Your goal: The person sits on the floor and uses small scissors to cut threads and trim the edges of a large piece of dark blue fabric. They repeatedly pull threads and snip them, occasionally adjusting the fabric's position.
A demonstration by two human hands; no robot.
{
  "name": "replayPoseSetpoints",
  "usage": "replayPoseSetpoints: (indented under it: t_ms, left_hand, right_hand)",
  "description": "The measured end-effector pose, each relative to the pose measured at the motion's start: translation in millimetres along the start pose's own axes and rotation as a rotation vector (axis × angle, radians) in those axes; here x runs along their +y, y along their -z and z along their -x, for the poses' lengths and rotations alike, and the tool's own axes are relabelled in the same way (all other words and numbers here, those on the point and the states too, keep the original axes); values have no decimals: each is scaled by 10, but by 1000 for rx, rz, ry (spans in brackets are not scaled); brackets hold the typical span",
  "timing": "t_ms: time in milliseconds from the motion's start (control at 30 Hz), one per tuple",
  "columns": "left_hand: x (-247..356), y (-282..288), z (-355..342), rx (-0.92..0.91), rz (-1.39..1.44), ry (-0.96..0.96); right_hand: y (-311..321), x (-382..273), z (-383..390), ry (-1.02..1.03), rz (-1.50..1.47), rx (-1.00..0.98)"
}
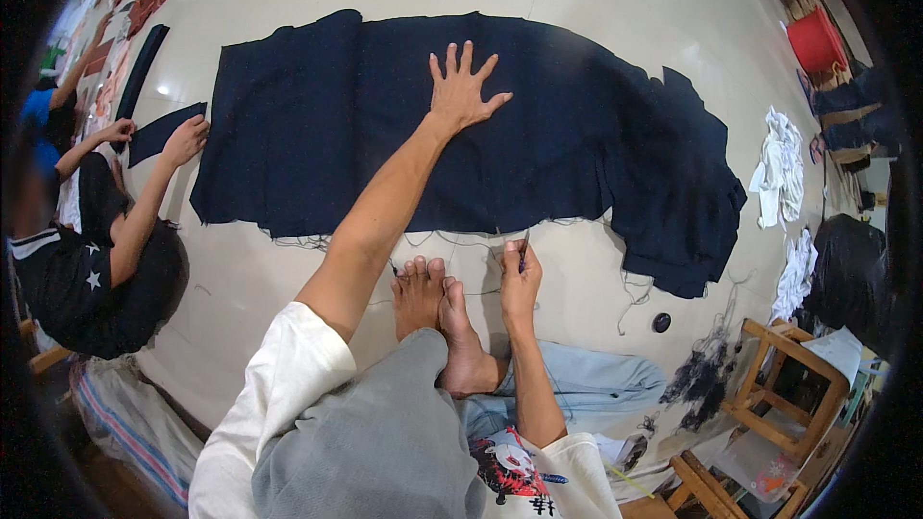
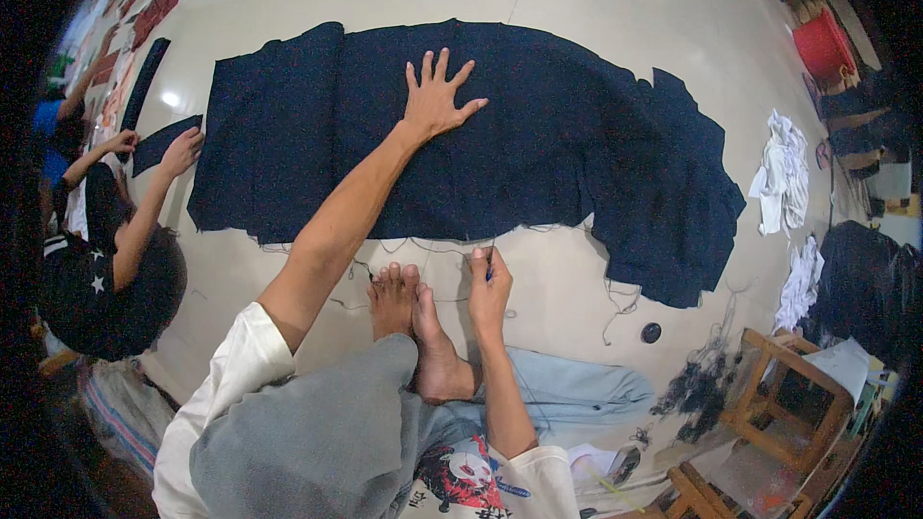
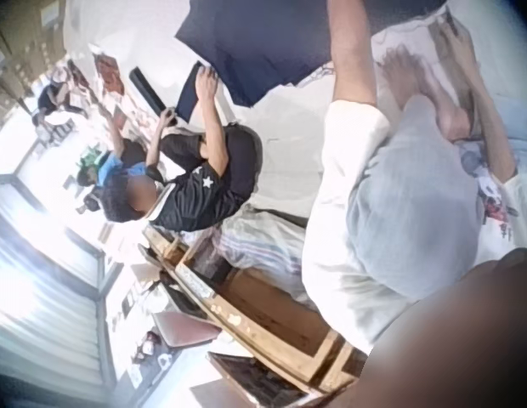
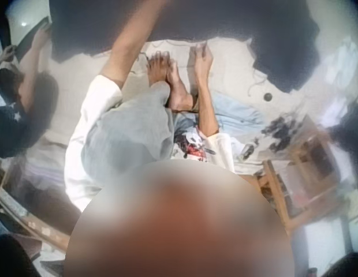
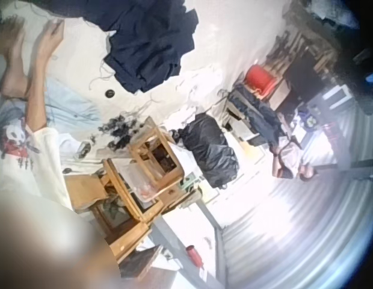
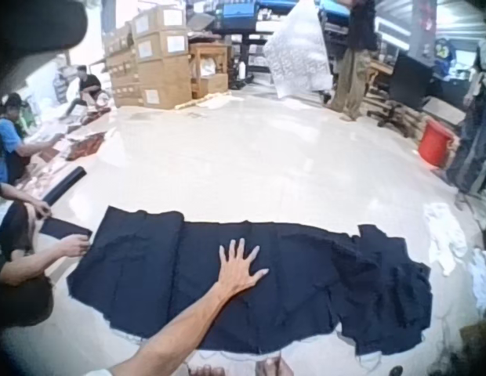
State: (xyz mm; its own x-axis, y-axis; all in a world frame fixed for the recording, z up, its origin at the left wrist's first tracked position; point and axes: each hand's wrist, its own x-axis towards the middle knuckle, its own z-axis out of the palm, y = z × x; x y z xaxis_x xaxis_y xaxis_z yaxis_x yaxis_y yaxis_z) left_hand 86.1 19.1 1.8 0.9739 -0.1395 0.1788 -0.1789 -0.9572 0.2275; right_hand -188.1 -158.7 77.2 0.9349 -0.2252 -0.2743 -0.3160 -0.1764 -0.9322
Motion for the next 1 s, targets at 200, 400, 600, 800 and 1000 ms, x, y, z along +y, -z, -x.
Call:
replayPoseSetpoints:
  t_ms: [200,400,600,800,1000]
  left_hand:
    - [9,-65,28,62,-11,-7]
    - [33,-32,18,28,-21,10]
    - [43,-24,1,19,-23,23]
    - [52,-8,18,12,-28,24]
    - [66,0,30,2,-26,28]
  right_hand:
    - [-107,-379,52,173,-224,23]
    - [-98,-389,59,-148,-982,2]
    - [134,-90,505,-331,-940,4]
    - [449,31,930,-383,-896,32]
    - [607,51,1192,-437,-911,86]
